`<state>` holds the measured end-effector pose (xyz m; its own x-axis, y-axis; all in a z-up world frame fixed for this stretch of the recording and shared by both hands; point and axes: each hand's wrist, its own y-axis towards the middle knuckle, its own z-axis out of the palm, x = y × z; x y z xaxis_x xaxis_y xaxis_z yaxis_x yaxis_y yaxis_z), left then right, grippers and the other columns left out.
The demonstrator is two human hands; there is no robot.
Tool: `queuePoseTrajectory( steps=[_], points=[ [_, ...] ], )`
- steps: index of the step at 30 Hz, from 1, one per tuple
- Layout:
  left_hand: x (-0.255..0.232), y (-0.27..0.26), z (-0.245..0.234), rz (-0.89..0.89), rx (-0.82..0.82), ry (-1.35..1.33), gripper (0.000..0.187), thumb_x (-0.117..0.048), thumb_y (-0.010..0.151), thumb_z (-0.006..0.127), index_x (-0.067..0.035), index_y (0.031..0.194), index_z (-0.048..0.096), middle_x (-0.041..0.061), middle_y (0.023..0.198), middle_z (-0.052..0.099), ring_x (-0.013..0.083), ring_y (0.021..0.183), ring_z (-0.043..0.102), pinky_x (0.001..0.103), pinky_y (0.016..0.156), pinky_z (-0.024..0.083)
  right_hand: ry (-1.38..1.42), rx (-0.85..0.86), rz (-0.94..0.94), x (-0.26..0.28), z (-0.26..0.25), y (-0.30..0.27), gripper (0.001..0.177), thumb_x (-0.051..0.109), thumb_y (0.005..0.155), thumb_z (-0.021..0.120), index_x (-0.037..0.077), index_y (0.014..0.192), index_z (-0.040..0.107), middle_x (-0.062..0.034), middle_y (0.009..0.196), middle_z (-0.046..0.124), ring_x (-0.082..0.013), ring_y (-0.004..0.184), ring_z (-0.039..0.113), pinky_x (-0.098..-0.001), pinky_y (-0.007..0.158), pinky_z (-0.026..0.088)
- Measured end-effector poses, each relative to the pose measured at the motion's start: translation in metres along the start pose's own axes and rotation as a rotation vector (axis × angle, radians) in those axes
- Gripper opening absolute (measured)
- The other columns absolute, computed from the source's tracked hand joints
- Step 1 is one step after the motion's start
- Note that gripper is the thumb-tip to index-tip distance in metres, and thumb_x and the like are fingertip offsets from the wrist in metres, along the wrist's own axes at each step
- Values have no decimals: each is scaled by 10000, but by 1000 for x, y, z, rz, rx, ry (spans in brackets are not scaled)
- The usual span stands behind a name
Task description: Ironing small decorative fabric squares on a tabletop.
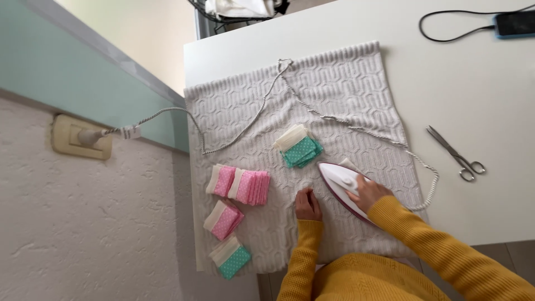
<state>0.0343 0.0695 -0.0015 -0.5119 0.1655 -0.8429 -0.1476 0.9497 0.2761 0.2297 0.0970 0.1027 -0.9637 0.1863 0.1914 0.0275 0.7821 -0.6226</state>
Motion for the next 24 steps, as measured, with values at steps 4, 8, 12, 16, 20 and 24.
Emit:
queuePoseTrajectory(
  steps=[4,8,12,16,20,24],
  points=[
    [0,-1,0,36,-22,-10,102,-13,974,557,12,1059,608,190,977,649,360,870,653,417,776,541,-9,-34,-32,-23,30,12,486,459,1018,513,23,1230,504,-174,846,756,-310,793,787,-437,683,652],
    [9,-2,4,50,-33,14,94,-12,961,558,7,1036,612,180,940,645,354,833,649,411,743,541,-36,-89,-41,-18,25,13,516,485,975,540,32,1220,497,-174,830,746,-309,765,778,-441,647,648],
    [-15,4,-8,28,-17,-17,78,-10,974,563,12,1035,607,184,940,636,362,829,644,413,737,536,2,-120,-59,-29,42,20,503,482,980,548,33,1205,513,-169,812,748,-316,756,773,-443,654,652],
    [6,1,2,69,-42,-14,88,-4,961,563,12,1033,611,191,936,633,374,838,640,421,736,534,-14,-80,-43,-24,31,16,500,479,977,546,48,1228,510,-152,801,753,-294,723,782,-435,649,662],
    [-6,0,-4,37,-21,-13,84,-9,964,568,13,1033,610,190,939,637,368,844,645,423,747,539,-44,-102,-48,-25,35,15,512,502,976,552,43,1201,522,-154,795,750,-290,715,765,-435,634,653],
    [4,-1,1,66,-41,-24,103,2,943,567,16,1034,615,199,949,639,381,856,641,431,748,534,-55,-21,-13,-32,42,14,517,498,990,523,57,1259,497,-148,813,754,-264,703,777,-415,623,661]
  ],
)
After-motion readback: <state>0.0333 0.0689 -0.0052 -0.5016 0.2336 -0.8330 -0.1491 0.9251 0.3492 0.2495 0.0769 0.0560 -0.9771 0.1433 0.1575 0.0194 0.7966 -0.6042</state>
